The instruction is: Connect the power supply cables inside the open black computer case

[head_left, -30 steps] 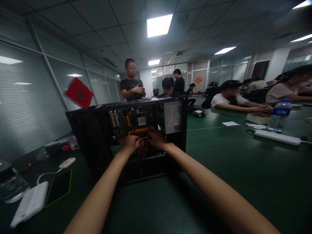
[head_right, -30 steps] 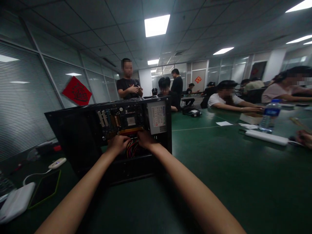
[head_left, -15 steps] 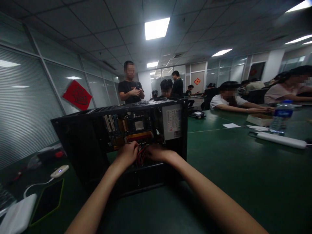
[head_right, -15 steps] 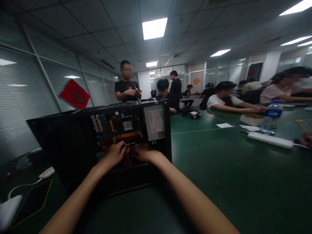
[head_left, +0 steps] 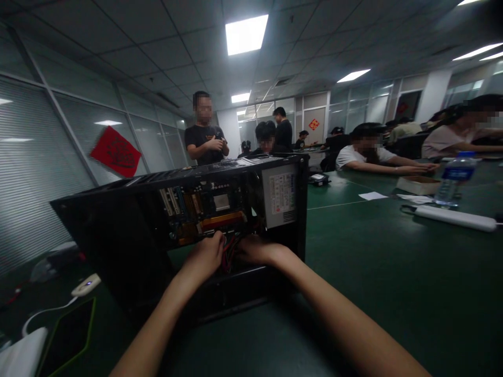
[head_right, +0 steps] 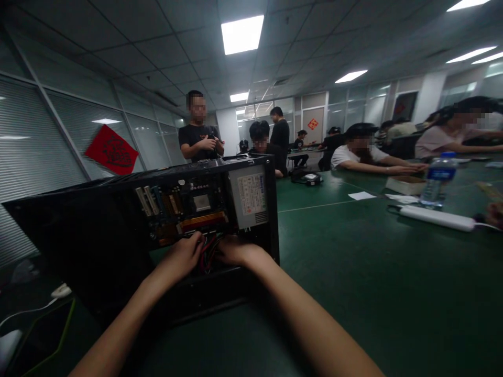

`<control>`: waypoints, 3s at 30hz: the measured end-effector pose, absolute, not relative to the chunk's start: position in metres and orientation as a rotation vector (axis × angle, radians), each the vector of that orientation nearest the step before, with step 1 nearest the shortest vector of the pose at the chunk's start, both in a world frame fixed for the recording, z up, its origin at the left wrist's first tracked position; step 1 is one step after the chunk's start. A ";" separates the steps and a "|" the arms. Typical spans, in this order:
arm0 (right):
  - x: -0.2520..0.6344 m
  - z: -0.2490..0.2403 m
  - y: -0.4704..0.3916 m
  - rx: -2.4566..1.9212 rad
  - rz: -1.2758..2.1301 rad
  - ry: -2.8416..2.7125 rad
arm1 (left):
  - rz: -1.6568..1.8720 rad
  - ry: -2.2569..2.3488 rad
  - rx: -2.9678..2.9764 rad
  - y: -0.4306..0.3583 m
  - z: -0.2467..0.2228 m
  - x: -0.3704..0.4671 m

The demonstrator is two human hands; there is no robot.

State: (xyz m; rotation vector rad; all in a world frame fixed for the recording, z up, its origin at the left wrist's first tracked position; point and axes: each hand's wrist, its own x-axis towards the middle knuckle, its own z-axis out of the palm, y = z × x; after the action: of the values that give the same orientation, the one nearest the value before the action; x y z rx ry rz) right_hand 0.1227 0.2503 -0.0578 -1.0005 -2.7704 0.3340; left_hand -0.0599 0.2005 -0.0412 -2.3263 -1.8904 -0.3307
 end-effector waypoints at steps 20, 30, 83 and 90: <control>0.130 -0.057 0.245 -1.110 0.476 -2.708 | -0.173 -2.012 -2.342 0.202 -0.039 -0.056; 0.129 -0.057 0.245 -1.197 0.527 -2.733 | -0.147 -2.017 -2.336 0.196 -0.033 -0.054; 0.178 -0.049 0.194 -1.020 0.088 -2.768 | -0.130 -2.205 -2.359 0.092 -0.023 -0.120; 0.173 -0.051 0.193 -1.147 -0.079 -2.923 | 0.107 -2.284 -2.298 0.080 -0.022 -0.113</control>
State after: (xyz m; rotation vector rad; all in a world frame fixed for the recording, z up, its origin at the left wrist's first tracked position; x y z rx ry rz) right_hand 0.1727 0.1933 -0.0509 -1.1470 -2.9227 -0.0795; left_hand -0.1125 0.0797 -0.0215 -2.2975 -2.2843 0.1069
